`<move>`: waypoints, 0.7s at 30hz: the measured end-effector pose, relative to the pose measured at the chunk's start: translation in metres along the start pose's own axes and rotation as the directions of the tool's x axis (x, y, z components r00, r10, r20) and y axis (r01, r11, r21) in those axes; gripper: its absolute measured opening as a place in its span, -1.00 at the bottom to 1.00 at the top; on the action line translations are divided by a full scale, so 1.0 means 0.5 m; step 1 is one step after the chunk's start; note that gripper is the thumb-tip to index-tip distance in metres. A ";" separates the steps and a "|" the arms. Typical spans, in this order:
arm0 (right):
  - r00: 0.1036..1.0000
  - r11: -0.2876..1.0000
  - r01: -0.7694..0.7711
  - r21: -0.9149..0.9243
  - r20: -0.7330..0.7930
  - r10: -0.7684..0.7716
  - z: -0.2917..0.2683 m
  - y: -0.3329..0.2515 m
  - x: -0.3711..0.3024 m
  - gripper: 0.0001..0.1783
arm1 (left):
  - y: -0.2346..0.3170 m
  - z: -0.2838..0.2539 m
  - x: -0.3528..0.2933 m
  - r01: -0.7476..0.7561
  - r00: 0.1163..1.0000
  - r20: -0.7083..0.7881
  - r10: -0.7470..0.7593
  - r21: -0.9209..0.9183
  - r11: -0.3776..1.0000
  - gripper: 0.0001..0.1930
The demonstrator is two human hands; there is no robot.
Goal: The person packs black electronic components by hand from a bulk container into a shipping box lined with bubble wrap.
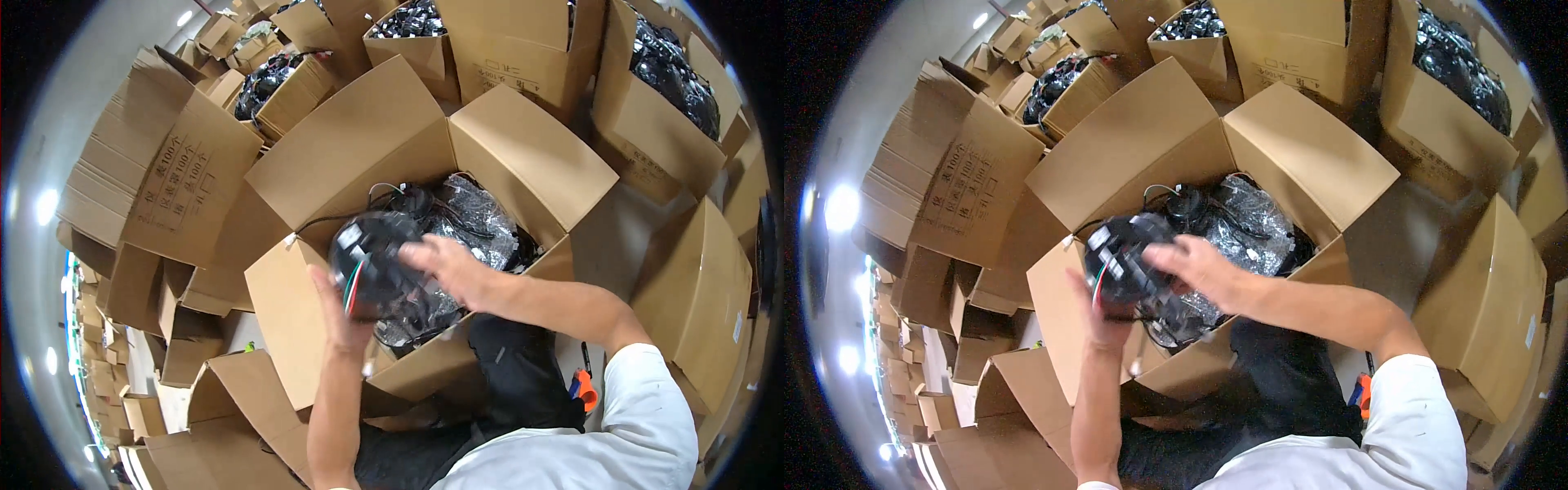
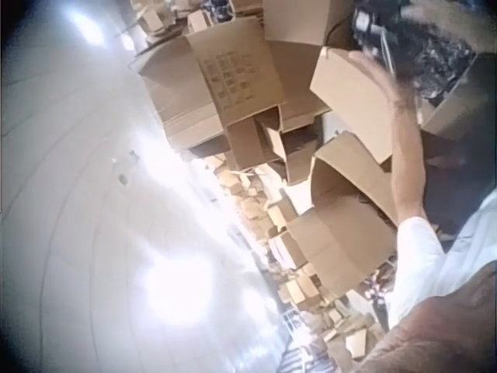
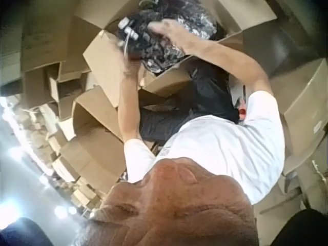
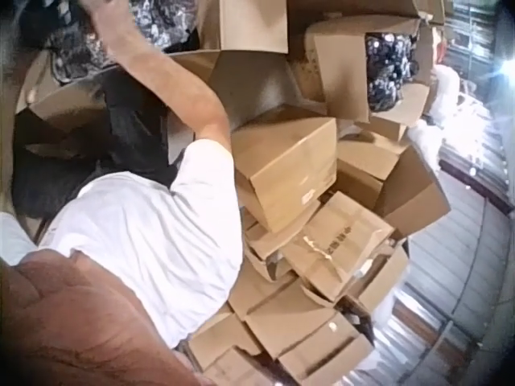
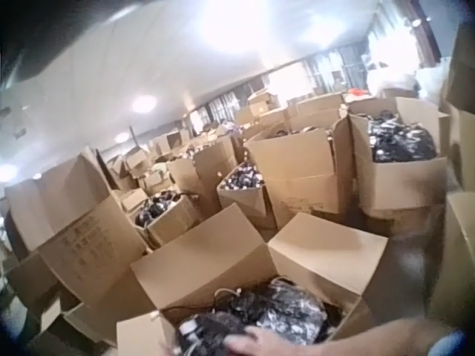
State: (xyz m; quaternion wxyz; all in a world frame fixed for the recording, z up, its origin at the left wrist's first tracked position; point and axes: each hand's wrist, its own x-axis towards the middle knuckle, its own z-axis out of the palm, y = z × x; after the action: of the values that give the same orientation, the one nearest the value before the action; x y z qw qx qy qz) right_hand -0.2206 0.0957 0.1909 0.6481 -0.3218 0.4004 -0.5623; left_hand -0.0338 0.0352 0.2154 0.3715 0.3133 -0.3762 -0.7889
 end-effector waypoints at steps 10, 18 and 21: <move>0.755 0.966 -0.254 0.054 -0.613 0.233 -0.474 0.068 0.340 -0.41 | -0.075 -0.046 0.031 0.259 0.897 0.153 -0.416 0.580 0.772 -0.28; 0.835 0.933 -0.360 0.003 -0.445 0.324 -0.469 0.226 0.480 -0.29 | 0.296 -0.338 -0.462 -0.039 0.753 -0.529 0.391 0.557 0.830 -0.54; 0.866 0.910 -0.405 -0.090 -0.358 0.350 -0.730 0.198 0.426 -0.49 | 0.309 -0.513 -0.545 -0.108 0.551 -0.641 0.534 0.580 0.807 -0.60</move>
State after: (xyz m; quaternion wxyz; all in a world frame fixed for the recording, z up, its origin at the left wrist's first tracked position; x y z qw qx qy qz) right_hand -0.4856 -0.0864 -0.1007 0.6401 -0.1883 0.6039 -0.4360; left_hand 0.3626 0.0985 0.2684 0.5505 0.6272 -0.4099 -0.3682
